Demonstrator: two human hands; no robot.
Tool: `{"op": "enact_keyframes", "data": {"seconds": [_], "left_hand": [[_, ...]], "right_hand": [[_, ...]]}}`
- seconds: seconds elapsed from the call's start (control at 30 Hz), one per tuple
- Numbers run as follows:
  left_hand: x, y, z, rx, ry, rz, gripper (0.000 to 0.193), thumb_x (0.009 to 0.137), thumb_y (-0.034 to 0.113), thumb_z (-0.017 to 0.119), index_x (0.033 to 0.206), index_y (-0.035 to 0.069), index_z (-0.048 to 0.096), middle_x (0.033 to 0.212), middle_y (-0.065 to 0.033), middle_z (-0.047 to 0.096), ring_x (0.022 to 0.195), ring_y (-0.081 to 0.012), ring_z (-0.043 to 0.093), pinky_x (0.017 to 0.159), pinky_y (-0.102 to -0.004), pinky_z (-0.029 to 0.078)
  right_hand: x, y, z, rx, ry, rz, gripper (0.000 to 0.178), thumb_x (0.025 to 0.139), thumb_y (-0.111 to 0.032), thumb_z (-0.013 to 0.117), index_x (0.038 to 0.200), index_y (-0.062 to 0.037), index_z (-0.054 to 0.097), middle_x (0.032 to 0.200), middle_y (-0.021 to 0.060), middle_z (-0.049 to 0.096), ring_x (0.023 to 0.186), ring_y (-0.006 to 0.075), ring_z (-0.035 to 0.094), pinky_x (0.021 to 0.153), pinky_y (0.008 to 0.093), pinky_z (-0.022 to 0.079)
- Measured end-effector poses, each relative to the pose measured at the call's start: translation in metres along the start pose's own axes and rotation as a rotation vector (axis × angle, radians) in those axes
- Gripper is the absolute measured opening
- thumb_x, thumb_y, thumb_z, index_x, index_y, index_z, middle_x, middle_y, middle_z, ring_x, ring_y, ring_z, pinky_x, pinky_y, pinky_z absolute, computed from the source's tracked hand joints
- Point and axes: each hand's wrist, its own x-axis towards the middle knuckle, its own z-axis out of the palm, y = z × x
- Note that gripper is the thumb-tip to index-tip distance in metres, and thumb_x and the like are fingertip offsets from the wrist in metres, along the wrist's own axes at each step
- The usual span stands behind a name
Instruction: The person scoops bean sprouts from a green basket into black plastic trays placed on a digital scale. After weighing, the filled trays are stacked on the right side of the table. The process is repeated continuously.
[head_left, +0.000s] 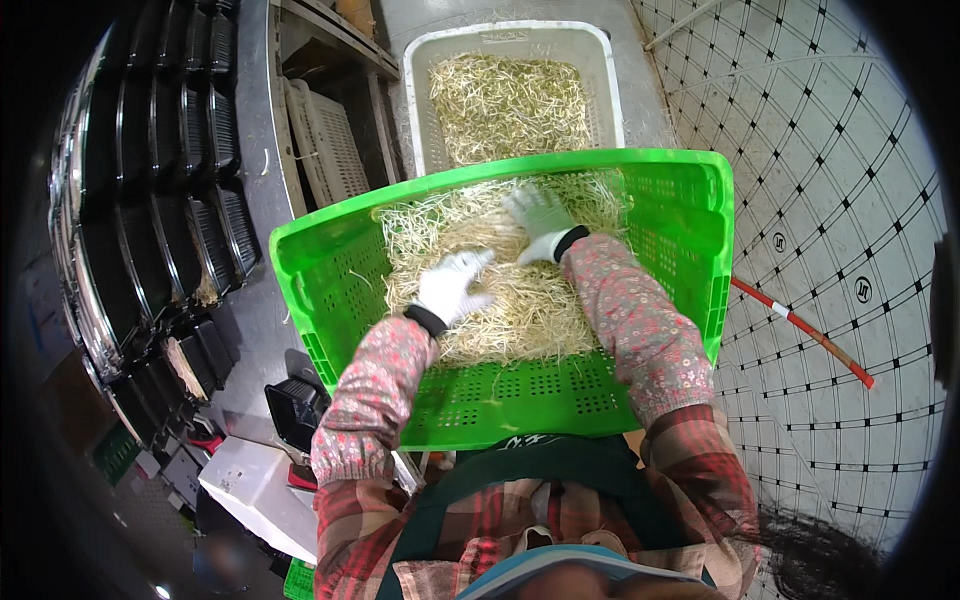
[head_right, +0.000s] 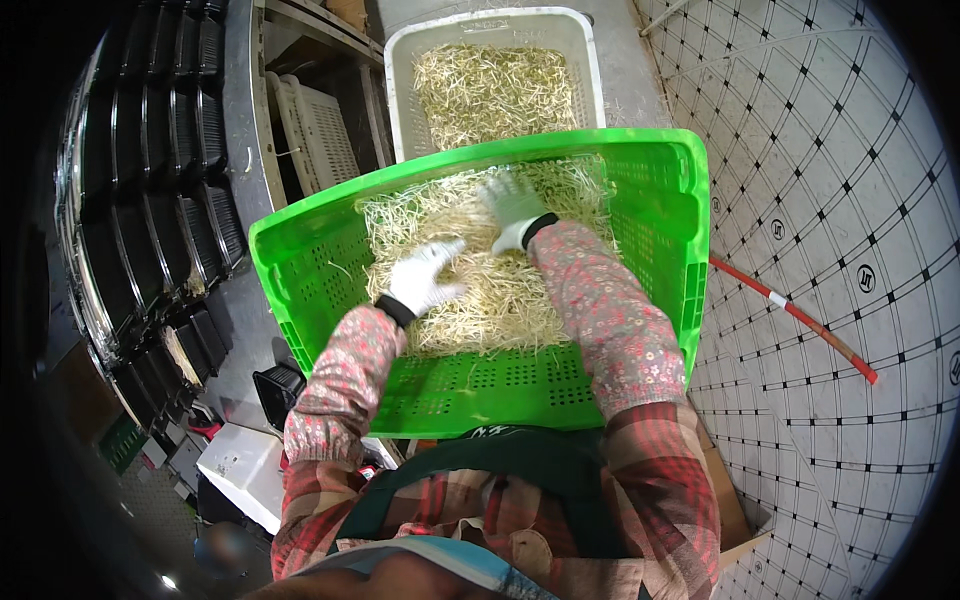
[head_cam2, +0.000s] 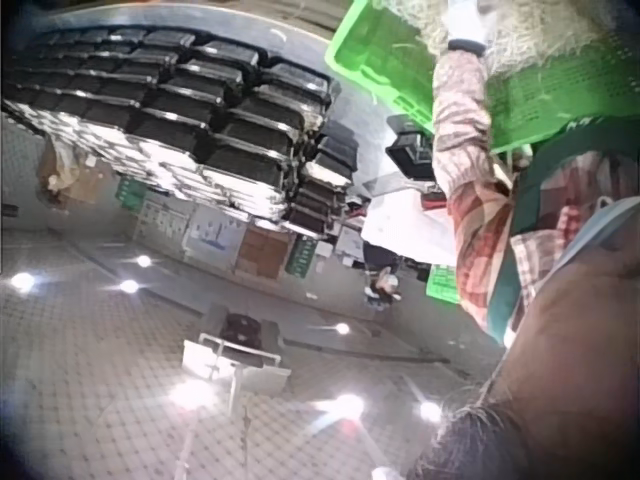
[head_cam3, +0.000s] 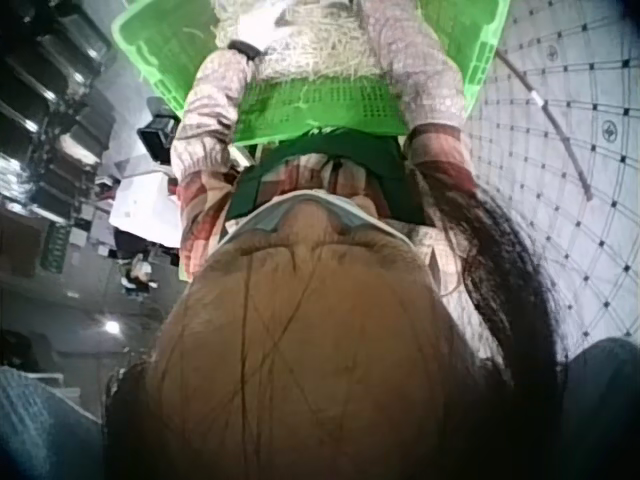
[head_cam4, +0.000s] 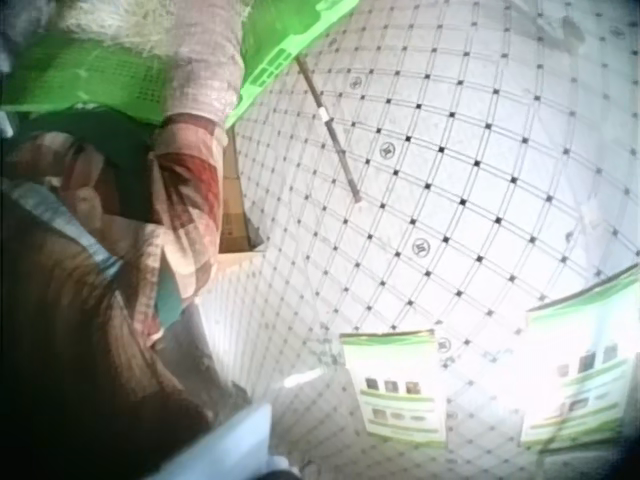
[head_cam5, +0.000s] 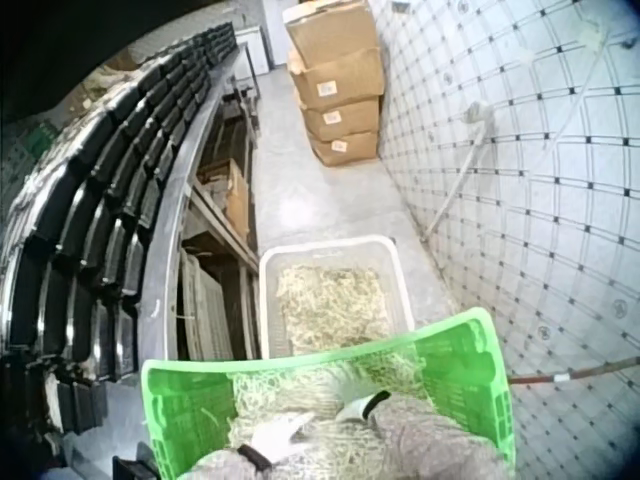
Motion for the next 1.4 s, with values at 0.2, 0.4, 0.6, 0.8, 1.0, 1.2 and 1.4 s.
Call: {"op": "enact_keyframes", "data": {"seconds": [0.2, 0.4, 0.6, 0.8, 1.0, 1.2, 1.4], "left_hand": [[0.084, -0.022, -0.001, 0.039, 0.160, -0.064, 0.131, 0.055, 0.045, 0.092, 0.156, 0.016, 0.014, 0.157, -0.0219, 0.022, 0.145, -0.0402, 0.020, 0.118, -0.0447, 0.024], [0.097, -0.015, 0.021, -0.099, 0.039, -0.329, 0.115, 0.057, 0.043, 0.090, 0.146, -0.001, 0.032, 0.132, -0.0272, 0.053, 0.118, -0.0389, 0.056, 0.101, -0.0390, 0.046], [0.064, -0.010, 0.013, 0.044, 0.008, -0.286, 0.072, 0.067, 0.038, 0.084, 0.125, 0.004, 0.057, 0.108, -0.0218, 0.068, 0.102, -0.0346, 0.065, 0.087, -0.0414, 0.052], [0.051, -0.018, 0.036, 0.050, 0.093, -0.041, 0.076, 0.070, 0.039, 0.082, 0.133, 0.008, 0.053, 0.129, -0.0175, 0.057, 0.115, -0.0319, 0.058, 0.096, -0.0365, 0.047], [0.031, -0.029, 0.032, -0.273, 0.157, 0.117, 0.089, 0.074, 0.042, 0.080, 0.149, 0.014, 0.039, 0.152, -0.0215, 0.035, 0.141, -0.0361, 0.033, 0.116, -0.0387, 0.028], [0.037, -0.036, 0.042, -0.871, 0.510, -0.411, 0.052, 0.101, 0.028, 0.049, 0.146, 0.003, 0.040, 0.142, -0.0223, 0.048, 0.132, -0.0282, 0.047, 0.110, -0.0320, 0.035], [0.052, -0.001, 0.046, -0.956, 0.480, -0.393, 0.052, 0.106, 0.033, 0.034, 0.133, -0.007, 0.053, 0.134, -0.0189, 0.058, 0.128, -0.0256, 0.051, 0.110, -0.0319, 0.034]], "right_hand": [[-0.009, 0.012, -0.005, -0.037, -0.100, 0.104, 0.139, 0.057, -0.041, 0.091, 0.156, -0.0111, -0.001, 0.163, 0.0134, 0.005, 0.151, 0.0331, 0.005, 0.120, 0.0536, 0.011], [0.001, 0.014, 0.036, 0.066, -0.048, 0.191, 0.064, 0.085, -0.016, 0.059, 0.144, -0.0055, 0.038, 0.126, 0.0180, 0.059, 0.109, 0.0353, 0.061, 0.089, 0.0429, 0.050], [-0.012, 0.079, 0.034, 0.289, -0.002, 0.395, 0.049, 0.095, -0.032, 0.046, 0.136, -0.0061, 0.051, 0.133, 0.0187, 0.057, 0.111, 0.0357, 0.062, 0.095, 0.0447, 0.048], [-0.003, 0.046, 0.005, 0.284, 0.254, 0.259, 0.049, 0.094, -0.030, 0.049, 0.136, -0.0058, 0.050, 0.138, 0.0195, 0.052, 0.125, 0.0323, 0.052, 0.102, 0.0415, 0.045], [0.031, 0.024, 0.039, 0.123, -0.034, -0.039, 0.074, 0.083, -0.006, 0.061, 0.150, -0.0073, 0.029, 0.155, 0.0158, 0.032, 0.136, 0.0307, 0.042, 0.107, 0.0403, 0.041], [0.049, 0.036, 0.010, 0.480, 0.071, 0.066, 0.054, 0.089, -0.029, 0.058, 0.137, -0.0034, 0.052, 0.139, 0.0188, 0.052, 0.129, 0.0315, 0.050, 0.108, 0.0391, 0.039], [0.042, -0.002, 0.003, 0.469, 0.062, 0.115, 0.086, 0.086, -0.065, 0.057, 0.143, -0.0021, 0.043, 0.136, 0.0265, 0.052, 0.130, 0.0381, 0.048, 0.111, 0.0399, 0.036]]}}
